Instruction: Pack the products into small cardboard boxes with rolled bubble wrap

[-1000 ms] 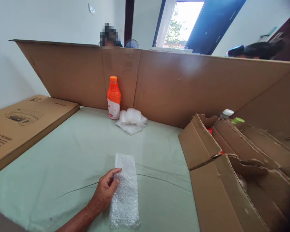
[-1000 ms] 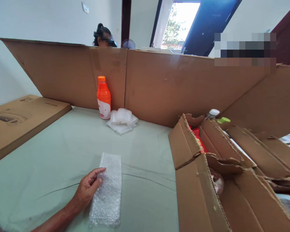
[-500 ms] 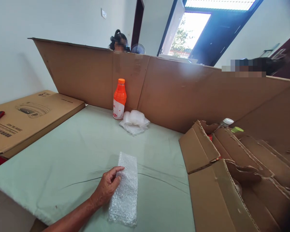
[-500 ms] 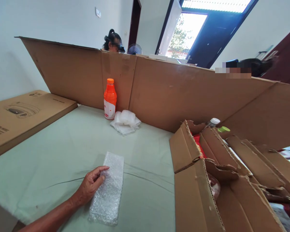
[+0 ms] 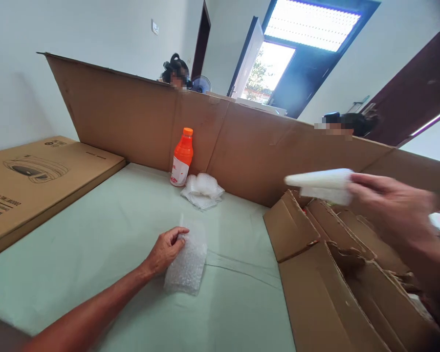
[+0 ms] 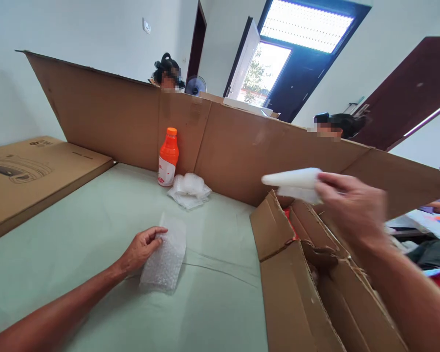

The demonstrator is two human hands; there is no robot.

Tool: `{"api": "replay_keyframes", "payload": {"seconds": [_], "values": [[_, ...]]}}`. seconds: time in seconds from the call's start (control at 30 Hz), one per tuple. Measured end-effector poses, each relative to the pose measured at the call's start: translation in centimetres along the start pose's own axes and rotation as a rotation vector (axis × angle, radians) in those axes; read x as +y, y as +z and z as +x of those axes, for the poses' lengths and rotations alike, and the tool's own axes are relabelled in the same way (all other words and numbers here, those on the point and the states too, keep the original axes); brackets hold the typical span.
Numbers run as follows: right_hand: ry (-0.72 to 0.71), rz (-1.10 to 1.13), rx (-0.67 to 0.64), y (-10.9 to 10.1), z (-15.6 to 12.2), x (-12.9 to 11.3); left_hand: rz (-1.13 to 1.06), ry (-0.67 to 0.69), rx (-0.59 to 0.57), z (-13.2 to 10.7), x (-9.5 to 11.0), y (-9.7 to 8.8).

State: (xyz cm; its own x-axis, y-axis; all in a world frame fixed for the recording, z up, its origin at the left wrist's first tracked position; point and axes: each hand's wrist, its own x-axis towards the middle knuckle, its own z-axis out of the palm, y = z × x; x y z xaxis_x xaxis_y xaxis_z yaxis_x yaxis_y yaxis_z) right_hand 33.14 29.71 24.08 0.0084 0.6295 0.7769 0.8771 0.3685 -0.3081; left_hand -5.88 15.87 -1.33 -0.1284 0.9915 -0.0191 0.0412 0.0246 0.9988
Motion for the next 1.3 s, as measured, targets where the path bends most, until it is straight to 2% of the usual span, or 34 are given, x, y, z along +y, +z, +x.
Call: {"api": "replay_keyframes", "payload": {"seconds": [0.07, 0.2, 0.27, 0.37, 0.43, 0.5, 0.53, 0.63, 0.7, 0.8, 0.87, 0.97, 1.07, 1.13, 1.23, 1.3], "values": [[-0.028, 0.106, -0.119, 4.9, 0.4, -3.1, -0.013, 0.022, 0.033, 1.3, -0.7, -1.0], [-0.162, 0.162, -0.13, 17.0, 0.1, -9.2, -0.037, 0.032, 0.052, 2.6, -2.9, -1.5], [-0.217, 0.092, -0.15, 22.5, -1.0, -12.0, -0.039, 0.037, 0.044, 2.8, -3.5, -1.5], [-0.296, -0.076, -0.371, 28.6, -3.8, -15.4, -0.038, 0.036, 0.032, 3.0, -3.6, -1.5], [-0.336, -0.118, -0.524, 30.9, -5.8, -16.8, -0.042, 0.034, 0.026, 3.1, -3.5, -1.5], [-0.346, -0.104, -0.586, 31.7, -7.7, -17.1, -0.049, 0.038, 0.031, 3.1, -3.4, -1.6], [-0.346, -0.105, -0.596, 31.4, -8.6, -16.9, -0.054, 0.045, 0.041, 3.2, -3.4, -1.6], [-0.26, -0.014, -0.562, 28.3, -11.6, -15.3, -0.073, 0.08, 0.094, 3.2, -3.4, -1.7], [-0.091, 0.193, -0.6, 25.3, -14.2, -14.2, -0.09, 0.101, 0.124, 3.3, -3.3, -1.8], [0.308, 0.559, -0.836, 21.3, -18.8, -13.8, -0.141, 0.119, 0.124, 3.0, -3.0, -2.0], [0.539, 0.734, -0.924, 19.9, -21.2, -14.6, -0.194, 0.138, 0.063, 2.6, -2.7, -2.0], [0.704, 0.963, -0.89, 19.4, -22.7, -16.2, -0.216, 0.153, -0.081, 1.9, -2.3, -2.0], [0.755, 1.049, -0.747, 20.1, -21.5, -16.8, -0.219, 0.141, -0.128, 1.5, -2.2, -2.0], [0.707, 0.99, -0.605, 20.9, -19.3, -16.3, -0.28, 0.118, -0.119, 1.7, -2.3, -2.2], [0.575, 0.794, -0.412, 23.4, -14.2, -15.1, -0.355, 0.035, -0.105, 2.2, -2.6, -2.7], [0.533, 0.674, -0.353, 25.9, -10.3, -14.1, -0.357, -0.021, -0.092, 2.5, -2.9, -3.0]]}}
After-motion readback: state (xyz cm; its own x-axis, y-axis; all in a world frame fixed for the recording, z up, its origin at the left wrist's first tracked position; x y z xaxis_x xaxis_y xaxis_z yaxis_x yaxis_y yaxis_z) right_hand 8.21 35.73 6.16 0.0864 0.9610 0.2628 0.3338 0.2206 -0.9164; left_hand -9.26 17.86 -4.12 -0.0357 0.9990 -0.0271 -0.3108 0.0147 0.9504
